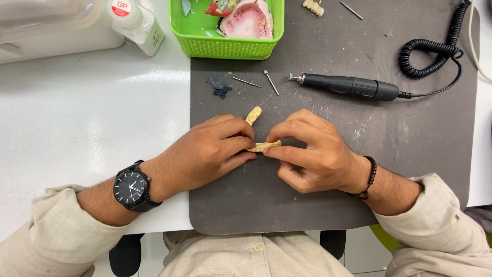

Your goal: The person holds a dental denture model and manually presses and repositions individual teeth on it, turning the denture over and flexing it to check the fit of the teeth, working over a bench mat with a rotary tool and burs laid out unused.

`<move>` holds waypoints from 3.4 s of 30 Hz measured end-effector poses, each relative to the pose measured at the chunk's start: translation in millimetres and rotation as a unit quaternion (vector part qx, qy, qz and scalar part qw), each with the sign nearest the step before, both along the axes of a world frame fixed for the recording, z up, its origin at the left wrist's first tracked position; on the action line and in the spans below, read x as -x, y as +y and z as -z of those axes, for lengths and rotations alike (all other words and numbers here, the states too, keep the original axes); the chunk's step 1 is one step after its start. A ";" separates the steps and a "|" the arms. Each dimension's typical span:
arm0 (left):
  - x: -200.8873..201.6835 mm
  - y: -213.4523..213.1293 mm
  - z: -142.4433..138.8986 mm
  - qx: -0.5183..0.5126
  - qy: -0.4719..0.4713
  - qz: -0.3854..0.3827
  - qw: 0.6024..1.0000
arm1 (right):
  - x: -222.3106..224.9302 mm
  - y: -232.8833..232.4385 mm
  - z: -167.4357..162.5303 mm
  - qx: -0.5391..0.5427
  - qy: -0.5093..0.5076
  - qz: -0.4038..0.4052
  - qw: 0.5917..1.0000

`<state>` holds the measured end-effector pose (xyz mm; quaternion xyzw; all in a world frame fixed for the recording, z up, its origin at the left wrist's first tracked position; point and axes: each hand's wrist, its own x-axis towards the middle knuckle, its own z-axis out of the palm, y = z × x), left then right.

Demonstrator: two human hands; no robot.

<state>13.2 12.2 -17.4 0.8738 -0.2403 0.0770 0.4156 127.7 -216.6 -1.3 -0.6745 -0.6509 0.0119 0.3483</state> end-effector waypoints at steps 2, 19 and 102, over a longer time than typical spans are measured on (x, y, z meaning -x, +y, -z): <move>-0.3 -0.1 -0.1 -0.003 -0.005 -0.001 1.000 | -1.0 -0.5 -0.5 0.004 -0.016 0.001 1.000; -0.1 -0.4 -0.4 -0.008 -0.001 0.001 1.000 | -1.2 1.1 -3.0 0.039 -0.004 0.006 0.999; 6.7 2.0 -8.7 0.050 -0.058 -0.028 0.997 | 2.2 0.5 -1.2 0.007 0.253 0.063 0.965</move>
